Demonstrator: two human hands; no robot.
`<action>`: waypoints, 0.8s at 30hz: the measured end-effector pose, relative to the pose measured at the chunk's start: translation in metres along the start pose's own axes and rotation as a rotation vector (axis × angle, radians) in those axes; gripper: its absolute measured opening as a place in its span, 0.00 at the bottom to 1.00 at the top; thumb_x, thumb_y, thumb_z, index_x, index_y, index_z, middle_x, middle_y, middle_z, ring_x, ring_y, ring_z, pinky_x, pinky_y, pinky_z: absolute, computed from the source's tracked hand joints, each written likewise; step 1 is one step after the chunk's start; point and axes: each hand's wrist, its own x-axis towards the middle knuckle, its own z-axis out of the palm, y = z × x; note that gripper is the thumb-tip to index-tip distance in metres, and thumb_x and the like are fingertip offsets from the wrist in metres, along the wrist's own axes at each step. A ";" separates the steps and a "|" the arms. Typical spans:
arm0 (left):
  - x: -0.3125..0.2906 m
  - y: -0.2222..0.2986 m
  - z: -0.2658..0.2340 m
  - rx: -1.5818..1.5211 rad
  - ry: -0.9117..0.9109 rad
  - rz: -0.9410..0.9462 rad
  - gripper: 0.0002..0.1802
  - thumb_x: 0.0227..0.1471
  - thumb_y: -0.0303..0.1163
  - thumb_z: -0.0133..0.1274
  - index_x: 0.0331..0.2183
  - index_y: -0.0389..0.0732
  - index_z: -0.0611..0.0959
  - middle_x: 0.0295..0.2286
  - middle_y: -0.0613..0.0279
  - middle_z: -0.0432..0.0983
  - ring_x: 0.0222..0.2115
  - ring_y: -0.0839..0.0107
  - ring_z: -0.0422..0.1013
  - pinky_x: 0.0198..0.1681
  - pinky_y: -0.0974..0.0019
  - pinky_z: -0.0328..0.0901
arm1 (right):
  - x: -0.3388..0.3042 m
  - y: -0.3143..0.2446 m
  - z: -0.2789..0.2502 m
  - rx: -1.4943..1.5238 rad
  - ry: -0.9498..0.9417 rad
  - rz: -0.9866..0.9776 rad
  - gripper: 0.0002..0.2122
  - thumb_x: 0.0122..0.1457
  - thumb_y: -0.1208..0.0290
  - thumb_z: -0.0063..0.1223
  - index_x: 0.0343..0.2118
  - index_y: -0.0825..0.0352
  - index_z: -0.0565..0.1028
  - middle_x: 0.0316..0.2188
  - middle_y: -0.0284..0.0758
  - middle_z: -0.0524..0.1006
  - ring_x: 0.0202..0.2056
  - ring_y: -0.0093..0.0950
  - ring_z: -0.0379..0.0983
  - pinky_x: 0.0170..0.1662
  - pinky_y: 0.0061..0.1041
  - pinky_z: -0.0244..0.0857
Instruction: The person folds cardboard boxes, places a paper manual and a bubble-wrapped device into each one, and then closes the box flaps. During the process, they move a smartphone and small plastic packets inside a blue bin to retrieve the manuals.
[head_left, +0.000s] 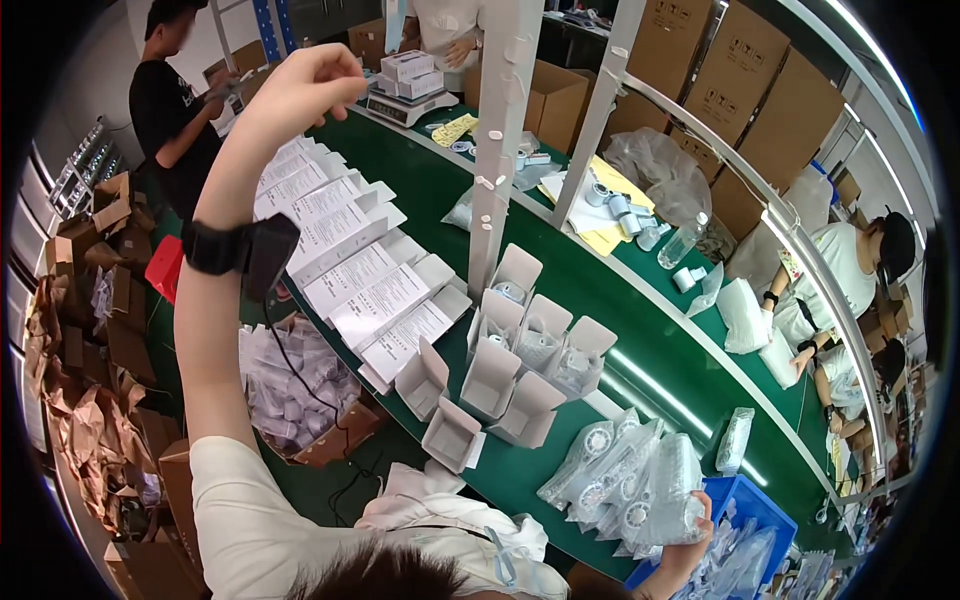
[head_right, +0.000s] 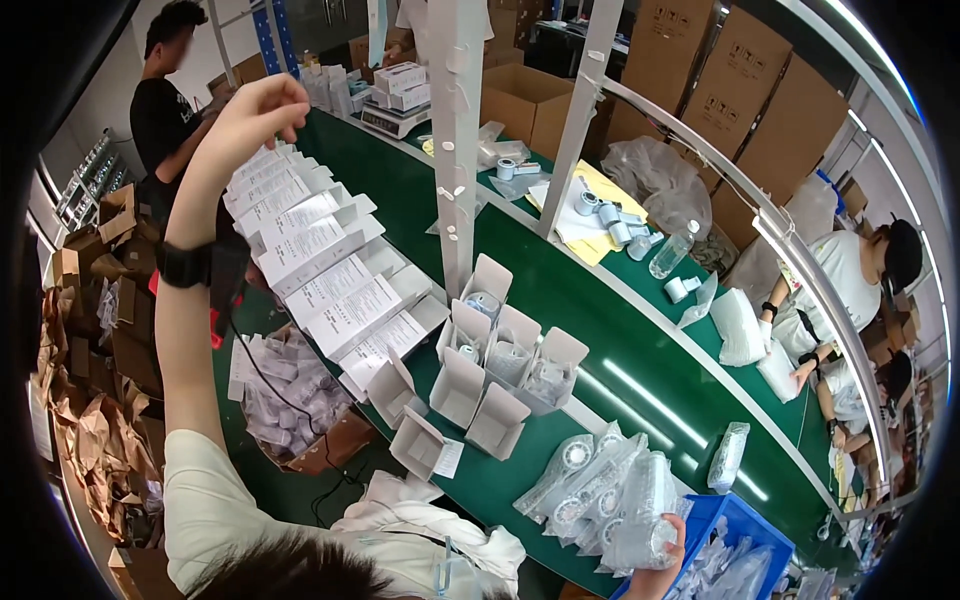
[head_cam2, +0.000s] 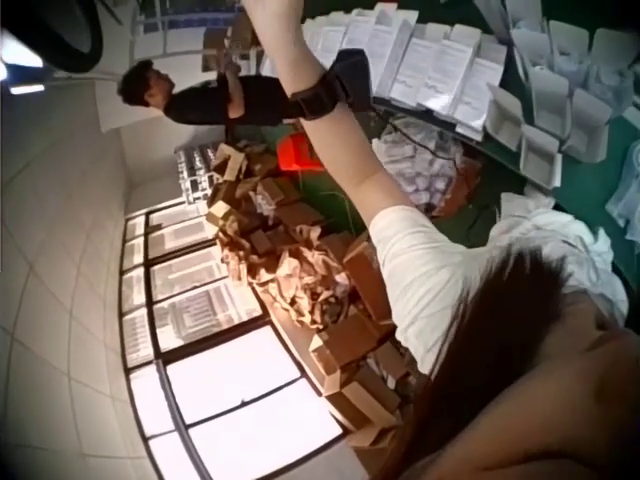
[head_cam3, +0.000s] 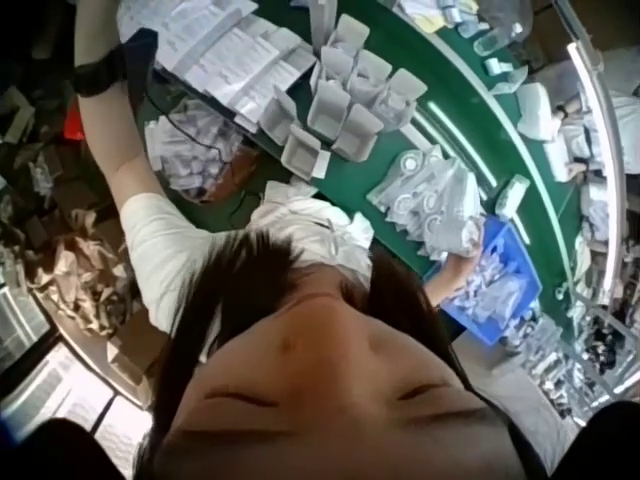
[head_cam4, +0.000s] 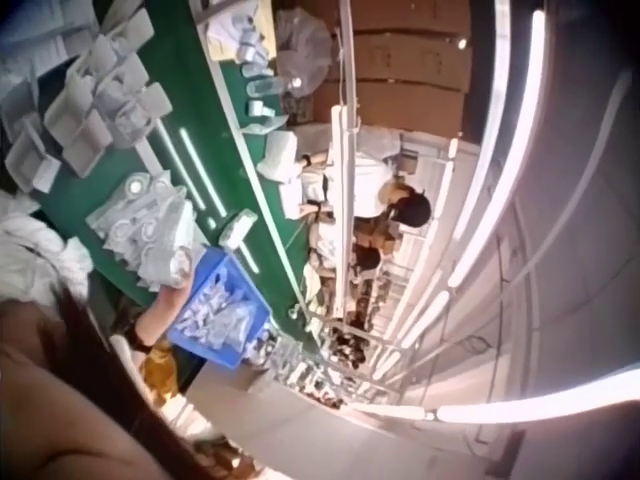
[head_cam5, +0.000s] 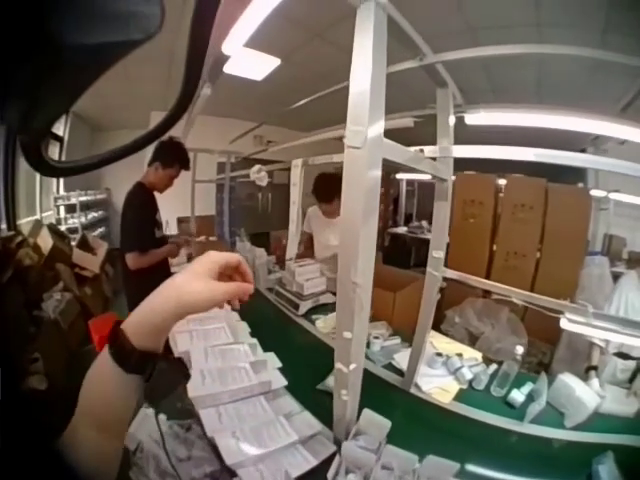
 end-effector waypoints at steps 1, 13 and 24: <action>0.023 -0.008 0.003 0.129 0.031 0.012 0.11 0.44 0.35 0.50 0.28 0.38 0.75 0.20 0.65 0.72 0.21 0.79 0.68 0.23 0.76 0.61 | 0.000 0.002 0.001 0.020 0.011 -0.015 0.21 0.41 0.63 0.41 0.41 0.66 0.65 0.36 0.36 0.68 0.39 0.31 0.67 0.41 0.27 0.64; 0.229 -0.162 0.166 0.863 -0.744 -0.175 0.24 0.37 0.44 0.57 0.37 0.41 0.79 0.34 0.53 0.75 0.35 0.61 0.72 0.40 0.59 0.65 | -0.079 0.065 0.072 0.063 0.389 -0.177 0.21 0.45 0.61 0.41 0.43 0.64 0.65 0.39 0.36 0.69 0.41 0.33 0.67 0.43 0.32 0.64; 0.203 -0.486 0.477 -0.152 -1.125 -0.423 0.50 0.34 0.55 0.58 0.56 0.54 0.53 0.48 0.40 0.60 0.50 0.51 0.57 0.53 0.57 0.53 | -0.151 0.084 0.170 0.187 0.886 -0.326 0.19 0.45 0.65 0.43 0.41 0.67 0.67 0.42 0.42 0.68 0.44 0.37 0.66 0.47 0.37 0.61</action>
